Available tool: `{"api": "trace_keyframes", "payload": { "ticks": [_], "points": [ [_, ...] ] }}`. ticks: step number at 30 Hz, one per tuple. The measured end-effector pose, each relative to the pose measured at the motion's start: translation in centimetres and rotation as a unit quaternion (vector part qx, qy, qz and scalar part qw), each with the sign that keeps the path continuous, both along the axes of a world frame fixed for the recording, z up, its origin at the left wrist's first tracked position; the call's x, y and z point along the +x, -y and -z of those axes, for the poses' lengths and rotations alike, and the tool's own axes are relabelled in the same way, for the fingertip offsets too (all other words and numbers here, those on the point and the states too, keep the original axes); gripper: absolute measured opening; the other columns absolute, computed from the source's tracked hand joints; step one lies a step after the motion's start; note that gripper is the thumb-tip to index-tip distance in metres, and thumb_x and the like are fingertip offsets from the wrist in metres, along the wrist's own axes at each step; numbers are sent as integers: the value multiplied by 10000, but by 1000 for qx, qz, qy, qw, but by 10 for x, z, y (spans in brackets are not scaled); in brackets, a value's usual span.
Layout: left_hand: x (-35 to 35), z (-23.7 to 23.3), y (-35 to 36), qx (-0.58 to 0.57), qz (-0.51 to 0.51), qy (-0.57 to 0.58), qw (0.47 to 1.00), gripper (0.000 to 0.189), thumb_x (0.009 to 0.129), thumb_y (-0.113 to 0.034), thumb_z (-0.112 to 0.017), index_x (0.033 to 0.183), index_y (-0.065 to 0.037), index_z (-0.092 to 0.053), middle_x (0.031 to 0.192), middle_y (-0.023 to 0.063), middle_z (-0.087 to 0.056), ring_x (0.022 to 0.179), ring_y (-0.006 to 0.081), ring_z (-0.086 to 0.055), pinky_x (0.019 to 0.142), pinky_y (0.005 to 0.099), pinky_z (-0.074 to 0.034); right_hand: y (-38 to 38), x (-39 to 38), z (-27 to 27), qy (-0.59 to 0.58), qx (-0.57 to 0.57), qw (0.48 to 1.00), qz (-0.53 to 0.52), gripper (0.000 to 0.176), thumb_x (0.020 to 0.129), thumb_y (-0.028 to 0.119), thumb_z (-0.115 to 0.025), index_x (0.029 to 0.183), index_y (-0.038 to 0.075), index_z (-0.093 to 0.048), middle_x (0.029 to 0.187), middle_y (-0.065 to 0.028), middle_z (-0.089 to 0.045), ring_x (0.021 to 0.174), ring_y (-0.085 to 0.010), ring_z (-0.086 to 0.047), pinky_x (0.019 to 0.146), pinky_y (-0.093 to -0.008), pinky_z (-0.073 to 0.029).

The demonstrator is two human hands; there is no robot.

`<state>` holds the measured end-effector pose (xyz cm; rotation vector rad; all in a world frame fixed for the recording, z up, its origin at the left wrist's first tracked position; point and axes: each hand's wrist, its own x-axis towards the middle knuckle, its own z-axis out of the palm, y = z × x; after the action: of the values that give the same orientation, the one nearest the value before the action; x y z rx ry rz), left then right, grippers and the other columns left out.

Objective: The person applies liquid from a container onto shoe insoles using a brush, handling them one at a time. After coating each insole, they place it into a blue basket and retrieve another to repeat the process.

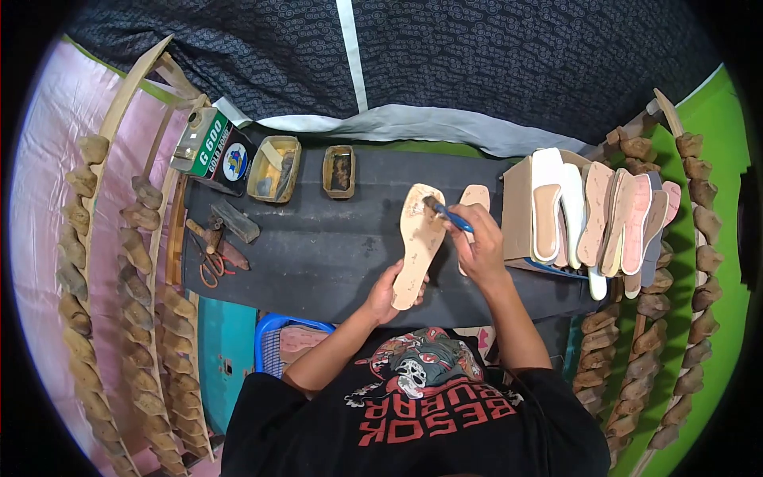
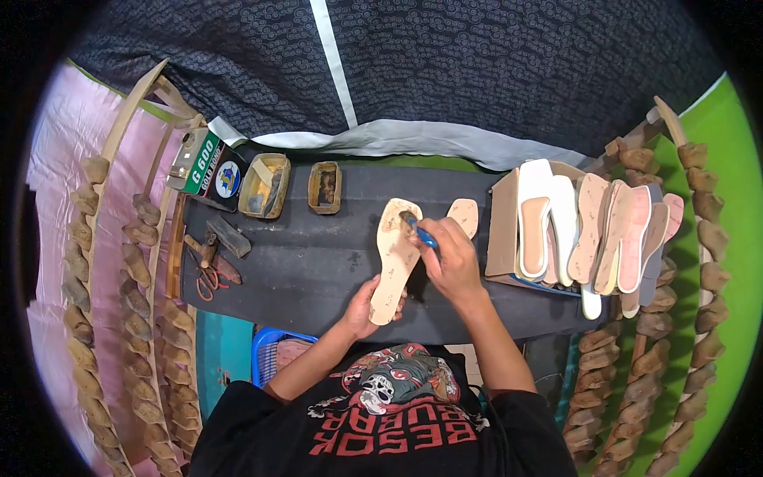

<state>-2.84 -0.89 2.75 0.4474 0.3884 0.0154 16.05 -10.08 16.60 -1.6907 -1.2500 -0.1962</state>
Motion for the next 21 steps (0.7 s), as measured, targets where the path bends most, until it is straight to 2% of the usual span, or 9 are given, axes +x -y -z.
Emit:
{"api": "trace_keyframes", "payload": {
  "ticks": [4, 13, 16, 21],
  "points": [
    [8, -4, 10, -19, 14, 19, 1000, 520, 1080, -496, -409, 1312, -71, -600, 1072, 98, -693, 882, 211, -661, 739, 370, -549, 4, 8, 1, -5, -13, 1000, 18, 232, 855, 18, -759, 1059, 4, -650, 867, -147, -619, 749, -330, -608, 663, -412, -489],
    [21, -11, -15, 45, -24, -18, 999, 531, 1087, -517, -380, 1331, -93, -585, 1129, 83, -683, 919, 218, -669, 748, 384, -559, 15, -10, 6, -33, -30, 997, -62, 231, 843, 13, -757, 1040, -10, -636, 851, -145, -621, 739, -334, -610, 672, -420, -494],
    [25, -15, -13, 31, -12, 16, 999, 508, 1087, -505, -394, 1347, -105, -567, 1116, 89, -679, 920, 213, -664, 749, 390, -556, 12, 7, 5, 4, 14, 999, -35, 229, 847, 4, -752, 1044, -12, -635, 856, -147, -621, 740, -331, -609, 668, -418, -494],
    [31, -15, 4, 7, 2, 26, 1000, 477, 1087, -491, -412, 1379, -134, -535, 1104, 97, -673, 908, 211, -657, 755, 399, -553, 11, 33, -1, 10, 5, 1000, -9, 243, 869, 18, -754, 1076, -3, -628, 880, -152, -612, 737, -333, -601, 661, -414, -483]
  ]
}}
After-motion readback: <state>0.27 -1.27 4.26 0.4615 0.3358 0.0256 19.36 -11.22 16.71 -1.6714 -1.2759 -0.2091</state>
